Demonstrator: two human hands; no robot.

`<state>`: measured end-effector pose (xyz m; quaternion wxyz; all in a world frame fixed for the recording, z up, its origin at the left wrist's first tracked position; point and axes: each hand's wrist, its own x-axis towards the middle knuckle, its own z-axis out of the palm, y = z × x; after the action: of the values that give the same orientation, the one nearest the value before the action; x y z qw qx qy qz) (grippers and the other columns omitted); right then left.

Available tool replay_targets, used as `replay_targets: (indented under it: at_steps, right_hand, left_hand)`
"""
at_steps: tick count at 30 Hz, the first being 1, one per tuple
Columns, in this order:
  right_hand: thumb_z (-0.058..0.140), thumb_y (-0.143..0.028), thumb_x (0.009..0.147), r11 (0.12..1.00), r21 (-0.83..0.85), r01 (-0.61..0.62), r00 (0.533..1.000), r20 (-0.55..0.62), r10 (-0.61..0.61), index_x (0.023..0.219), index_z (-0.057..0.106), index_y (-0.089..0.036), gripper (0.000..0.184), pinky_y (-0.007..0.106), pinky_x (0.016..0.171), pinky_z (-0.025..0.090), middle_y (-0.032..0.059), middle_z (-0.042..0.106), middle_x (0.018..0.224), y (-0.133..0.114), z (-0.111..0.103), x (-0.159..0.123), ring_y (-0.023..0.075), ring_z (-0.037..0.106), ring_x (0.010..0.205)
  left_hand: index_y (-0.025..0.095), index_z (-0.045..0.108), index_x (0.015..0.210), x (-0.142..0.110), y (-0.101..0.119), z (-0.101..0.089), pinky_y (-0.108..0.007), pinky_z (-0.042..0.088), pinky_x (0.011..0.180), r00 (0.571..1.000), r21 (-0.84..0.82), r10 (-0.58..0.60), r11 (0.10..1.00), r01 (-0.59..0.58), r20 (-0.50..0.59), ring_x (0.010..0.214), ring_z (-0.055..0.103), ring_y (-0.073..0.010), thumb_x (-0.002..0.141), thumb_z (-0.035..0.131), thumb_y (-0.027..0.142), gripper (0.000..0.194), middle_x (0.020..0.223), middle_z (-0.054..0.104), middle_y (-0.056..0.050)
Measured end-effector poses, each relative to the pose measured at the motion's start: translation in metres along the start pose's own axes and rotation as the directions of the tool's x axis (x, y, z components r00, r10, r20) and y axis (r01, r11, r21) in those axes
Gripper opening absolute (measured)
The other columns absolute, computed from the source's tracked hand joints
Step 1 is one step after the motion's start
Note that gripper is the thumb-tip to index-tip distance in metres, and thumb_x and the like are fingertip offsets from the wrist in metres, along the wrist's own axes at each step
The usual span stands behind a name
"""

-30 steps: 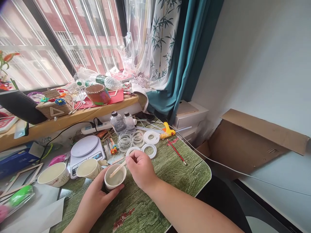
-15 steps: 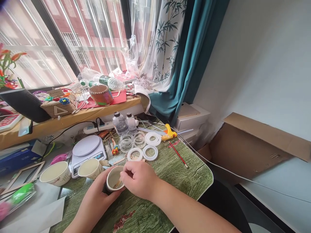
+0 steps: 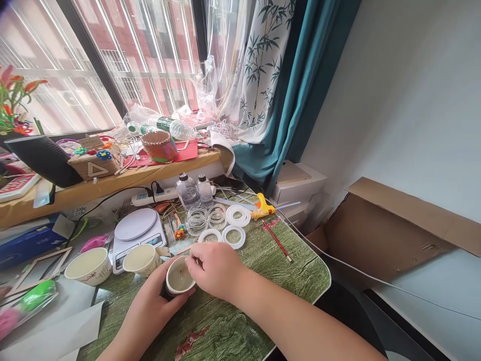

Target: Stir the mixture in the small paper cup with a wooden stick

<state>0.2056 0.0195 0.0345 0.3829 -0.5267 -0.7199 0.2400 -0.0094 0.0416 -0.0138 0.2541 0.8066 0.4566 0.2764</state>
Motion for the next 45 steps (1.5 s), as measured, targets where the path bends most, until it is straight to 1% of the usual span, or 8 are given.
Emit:
replay_targets:
  at_steps: [9,25,30,32,34,38,43,45]
  right_hand:
    - [0.061,-0.023,0.091,0.980,-0.025,-0.199,0.980,-0.002,0.199,0.068,0.050,-0.019,0.026,0.026,0.057,0.023,-0.0050,0.049,0.061,-0.010,-0.006,-0.006,0.0104,0.041,0.059]
    - [0.065,-0.024,0.091,0.984,-0.010,-0.176,0.984,0.035,0.177,0.066,0.058,-0.018,0.027,0.024,0.058,0.028,-0.0038,0.056,0.062,-0.012,-0.004,-0.011,0.0103,0.047,0.061]
    - [0.064,-0.024,0.095,0.999,0.010,0.041,0.985,0.166,-0.042,0.066,0.059,-0.018,0.030,0.024,0.064,0.033,-0.0030,0.059,0.066,-0.007,-0.009,-0.009,0.0107,0.051,0.066]
    - [0.063,-0.023,0.095,0.989,-0.091,0.117,0.986,0.131,-0.104,0.067,0.057,-0.017,0.030,0.026,0.067,0.033,-0.0012,0.060,0.069,-0.006,-0.012,-0.008,0.0123,0.050,0.070]
    - [0.063,-0.021,0.094,0.989,-0.131,0.066,0.993,0.102,-0.053,0.068,0.057,-0.017,0.027,0.026,0.064,0.031,-0.0011,0.058,0.069,-0.007,-0.015,-0.007,0.0126,0.048,0.068]
    - [0.062,-0.023,0.095,0.997,-0.007,-0.081,0.990,0.113,0.081,0.074,0.062,-0.018,0.021,0.024,0.061,0.032,-0.0027,0.060,0.069,-0.008,-0.018,-0.008,0.0114,0.050,0.066]
    - [0.065,-0.022,0.091,0.991,-0.012,-0.131,0.980,0.148,0.131,0.069,0.059,-0.018,0.023,0.024,0.059,0.031,-0.0037,0.058,0.065,-0.009,-0.014,-0.013,0.0104,0.049,0.062]
    - [0.063,-0.024,0.093,0.993,-0.028,-0.111,0.988,0.106,0.114,0.070,0.059,-0.018,0.024,0.024,0.060,0.031,-0.0031,0.059,0.066,-0.010,-0.013,-0.014,0.0109,0.050,0.064]
  left_hand:
    - [0.028,0.065,0.134,-0.001,0.004,-0.001,-0.049,0.061,0.101,0.999,-0.003,0.037,0.999,-0.037,-0.027,0.121,0.072,-0.0334,0.081,0.080,0.036,0.056,0.132,0.075,-0.008]
    - [0.027,0.063,0.134,-0.005,0.005,0.002,-0.048,0.061,0.100,1.000,0.010,0.018,1.000,-0.018,-0.020,0.120,0.072,-0.0322,0.082,0.079,0.041,0.056,0.132,0.074,-0.009]
    - [0.027,0.061,0.135,-0.005,0.004,0.001,-0.048,0.061,0.100,1.000,-0.008,0.018,1.000,-0.018,-0.011,0.119,0.072,-0.0317,0.083,0.078,0.040,0.056,0.132,0.073,-0.009]
    - [0.027,0.062,0.135,-0.006,0.005,0.001,-0.048,0.060,0.100,1.000,-0.007,0.025,1.000,-0.025,-0.016,0.120,0.072,-0.0319,0.082,0.079,0.040,0.057,0.132,0.074,-0.009]
    - [0.028,0.063,0.135,-0.006,0.007,0.001,-0.047,0.060,0.100,0.999,-0.010,0.029,1.000,-0.029,-0.028,0.120,0.072,-0.0320,0.082,0.079,0.039,0.056,0.132,0.074,-0.008]
    - [0.029,0.064,0.134,-0.007,0.009,0.000,-0.046,0.061,0.098,0.999,-0.016,0.028,0.999,-0.029,-0.040,0.119,0.073,-0.0316,0.082,0.080,0.038,0.056,0.131,0.074,-0.007]
    - [0.028,0.065,0.132,-0.005,0.010,-0.001,-0.045,0.063,0.096,0.999,-0.007,0.025,1.000,-0.026,-0.040,0.116,0.074,-0.0313,0.081,0.081,0.039,0.055,0.129,0.075,-0.007]
    - [0.028,0.064,0.132,-0.005,0.010,0.000,-0.046,0.062,0.097,0.999,-0.009,0.023,1.000,-0.024,-0.037,0.117,0.074,-0.0315,0.081,0.080,0.040,0.055,0.130,0.075,-0.007]
